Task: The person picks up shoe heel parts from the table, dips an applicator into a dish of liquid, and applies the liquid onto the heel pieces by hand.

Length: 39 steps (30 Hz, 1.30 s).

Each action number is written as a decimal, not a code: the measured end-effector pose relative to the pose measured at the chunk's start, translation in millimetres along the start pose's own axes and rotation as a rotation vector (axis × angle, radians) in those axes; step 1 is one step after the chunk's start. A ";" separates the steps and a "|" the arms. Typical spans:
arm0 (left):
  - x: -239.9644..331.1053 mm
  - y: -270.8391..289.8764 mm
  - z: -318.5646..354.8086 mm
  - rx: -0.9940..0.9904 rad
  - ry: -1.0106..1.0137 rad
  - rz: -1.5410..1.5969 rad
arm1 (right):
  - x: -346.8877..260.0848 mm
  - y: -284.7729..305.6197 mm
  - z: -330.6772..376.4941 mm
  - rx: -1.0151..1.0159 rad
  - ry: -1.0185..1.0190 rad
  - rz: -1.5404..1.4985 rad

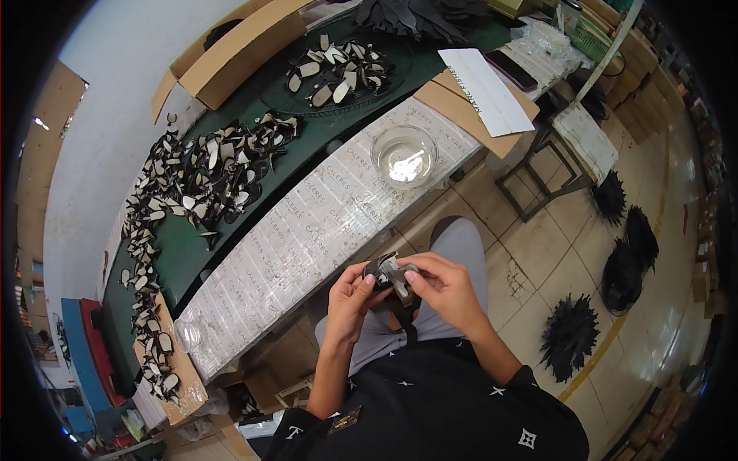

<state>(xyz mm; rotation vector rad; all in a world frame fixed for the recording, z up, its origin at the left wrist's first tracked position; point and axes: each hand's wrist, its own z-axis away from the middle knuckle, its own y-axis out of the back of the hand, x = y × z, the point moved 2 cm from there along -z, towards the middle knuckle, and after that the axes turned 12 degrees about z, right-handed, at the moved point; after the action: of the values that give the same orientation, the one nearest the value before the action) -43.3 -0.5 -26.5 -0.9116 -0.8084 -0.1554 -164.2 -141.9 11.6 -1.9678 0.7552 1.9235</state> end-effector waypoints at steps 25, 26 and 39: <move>-31.8 -48.5 -11.2 -0.137 0.041 0.082 | 37.3 73.0 24.0 0.095 -0.126 -0.888; -32.3 -50.9 -10.2 -0.237 0.036 0.153 | 48.0 77.2 25.0 0.083 -0.104 -0.989; -32.8 -149.1 20.5 -0.710 0.288 0.724 | 181.0 39.6 70.1 -0.066 -0.456 -0.891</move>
<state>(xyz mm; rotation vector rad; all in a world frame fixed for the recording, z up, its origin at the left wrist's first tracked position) -143.9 -84.7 54.2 -1.7518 -0.0982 0.0728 -249.4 -166.2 -165.6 -1.4096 -0.2834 1.6865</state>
